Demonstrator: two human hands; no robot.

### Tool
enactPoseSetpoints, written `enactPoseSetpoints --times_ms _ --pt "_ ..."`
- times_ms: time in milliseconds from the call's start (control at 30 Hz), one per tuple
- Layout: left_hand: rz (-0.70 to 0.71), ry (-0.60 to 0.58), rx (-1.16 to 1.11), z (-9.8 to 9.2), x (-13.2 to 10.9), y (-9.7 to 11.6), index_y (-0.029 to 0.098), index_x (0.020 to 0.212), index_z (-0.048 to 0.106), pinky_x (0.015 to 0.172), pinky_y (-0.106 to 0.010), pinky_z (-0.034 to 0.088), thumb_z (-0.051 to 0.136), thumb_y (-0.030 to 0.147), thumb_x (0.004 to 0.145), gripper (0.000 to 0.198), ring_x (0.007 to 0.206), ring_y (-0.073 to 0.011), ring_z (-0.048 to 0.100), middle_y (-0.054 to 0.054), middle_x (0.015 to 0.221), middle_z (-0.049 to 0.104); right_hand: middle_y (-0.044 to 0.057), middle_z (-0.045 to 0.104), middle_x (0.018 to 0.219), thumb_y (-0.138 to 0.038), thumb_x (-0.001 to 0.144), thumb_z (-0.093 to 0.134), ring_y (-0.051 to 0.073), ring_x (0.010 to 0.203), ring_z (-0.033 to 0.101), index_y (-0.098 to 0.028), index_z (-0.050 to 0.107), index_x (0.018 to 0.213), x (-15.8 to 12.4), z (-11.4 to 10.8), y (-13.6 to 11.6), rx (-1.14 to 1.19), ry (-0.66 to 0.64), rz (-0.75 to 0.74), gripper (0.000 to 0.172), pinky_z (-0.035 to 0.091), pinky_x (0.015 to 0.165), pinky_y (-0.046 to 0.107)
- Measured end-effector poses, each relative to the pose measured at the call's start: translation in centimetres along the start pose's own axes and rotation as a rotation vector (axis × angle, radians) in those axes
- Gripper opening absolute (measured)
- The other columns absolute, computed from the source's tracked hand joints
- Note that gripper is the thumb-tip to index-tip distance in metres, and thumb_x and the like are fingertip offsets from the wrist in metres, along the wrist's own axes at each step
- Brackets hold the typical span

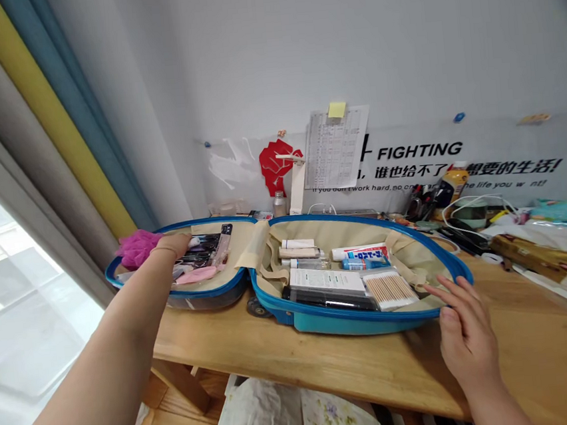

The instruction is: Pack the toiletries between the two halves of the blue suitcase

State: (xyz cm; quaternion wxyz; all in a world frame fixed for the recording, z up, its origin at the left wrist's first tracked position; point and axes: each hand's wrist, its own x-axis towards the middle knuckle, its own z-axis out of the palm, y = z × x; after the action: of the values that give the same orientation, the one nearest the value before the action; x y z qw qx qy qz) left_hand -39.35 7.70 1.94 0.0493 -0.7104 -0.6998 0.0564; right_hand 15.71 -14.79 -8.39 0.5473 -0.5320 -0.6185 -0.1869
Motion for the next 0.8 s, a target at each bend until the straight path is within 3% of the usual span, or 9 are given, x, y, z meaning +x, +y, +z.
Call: enactPoseSetpoints --times_ms 100,200,300,367,467,533,633,800 --pt "-0.057 0.082 -0.02 -1.6 -0.7 1.5 0.018 0.134 0.054 0.098 -0.048 0.05 0.053 0.039 0.099 0.041 0.115 -0.026 0.061 -0.012 0.132 0.06 0.01 0.067 0.124 -0.04 0.097 0.039 0.029 0.135 0.049 -0.022 0.068 0.108 0.0 0.0 0.0 0.004 -0.004 0.012 0.036 0.037 0.113 0.056" --pt "0.016 0.185 -0.061 -4.4 -0.9 5.1 0.02 0.14 0.049 0.1 -0.049 0.049 0.05 0.041 0.1 0.045 0.118 -0.0273 0.059 -0.012 0.137 0.055 0.011 0.067 0.124 -0.039 0.097 0.039 0.029 0.135 0.049 -0.022 0.068 0.108 0.0 0.1 -0.1 0.021 -0.001 0.001 0.035 0.037 0.113 0.056" --pt "0.23 0.251 -0.105 -6.9 -0.8 10.9 0.021 0.143 0.046 0.105 -0.049 0.046 0.047 0.04 0.102 0.046 0.126 -0.0266 0.053 -0.011 0.143 0.05 0.011 0.066 0.125 -0.037 0.098 0.04 0.029 0.136 0.047 -0.021 0.068 0.109 0.1 0.1 -0.2 0.029 0.0 -0.004 0.034 0.037 0.112 0.055" --pt "0.373 0.236 -0.12 -7.9 -0.7 15.4 0.023 0.14 0.05 0.104 -0.048 0.046 0.048 0.041 0.101 0.043 0.123 -0.0262 0.055 -0.01 0.142 0.051 0.012 0.066 0.125 -0.036 0.098 0.04 0.029 0.137 0.047 -0.021 0.068 0.109 0.1 0.0 -0.3 0.029 0.0 -0.006 0.033 0.037 0.112 0.055" --pt "0.51 0.153 -0.107 -7.8 -0.3 21.3 0.02 0.137 0.053 0.101 -0.049 0.048 0.054 0.04 0.099 0.042 0.119 -0.0252 0.058 -0.01 0.135 0.057 0.012 0.066 0.126 -0.036 0.099 0.039 0.029 0.137 0.047 -0.019 0.067 0.11 0.1 -0.1 -0.4 0.033 -0.005 -0.012 0.034 0.038 0.111 0.056" --pt "0.546 0.099 -0.08 -7.2 0.2 24.0 0.019 0.133 0.056 0.102 -0.049 0.047 0.057 0.037 0.097 0.04 0.12 -0.0252 0.058 -0.01 0.134 0.058 0.013 0.065 0.126 -0.036 0.098 0.04 0.03 0.138 0.046 -0.019 0.067 0.11 0.1 -0.1 -0.4 0.041 -0.008 -0.012 0.034 0.037 0.111 0.057" --pt "0.539 0.049 -0.042 -6.1 0.8 25.9 0.017 0.128 0.059 0.101 -0.05 0.048 0.06 0.034 0.096 0.036 0.119 -0.0259 0.058 -0.011 0.132 0.06 0.012 0.065 0.126 -0.036 0.098 0.042 0.03 0.137 0.046 -0.02 0.067 0.11 0.1 -0.1 -0.4 0.057 -0.006 -0.007 0.033 0.037 0.111 0.057" --pt "0.536 0.012 -0.023 -5.0 1.3 25.9 0.018 0.129 0.058 0.098 -0.047 0.051 0.057 0.036 0.098 0.037 0.114 -0.0236 0.061 -0.011 0.13 0.06 0.012 0.066 0.124 -0.039 0.098 0.041 0.03 0.136 0.048 -0.02 0.068 0.109 0.0 0.0 -0.4 0.049 0.002 0.016 0.034 0.038 0.111 0.057"
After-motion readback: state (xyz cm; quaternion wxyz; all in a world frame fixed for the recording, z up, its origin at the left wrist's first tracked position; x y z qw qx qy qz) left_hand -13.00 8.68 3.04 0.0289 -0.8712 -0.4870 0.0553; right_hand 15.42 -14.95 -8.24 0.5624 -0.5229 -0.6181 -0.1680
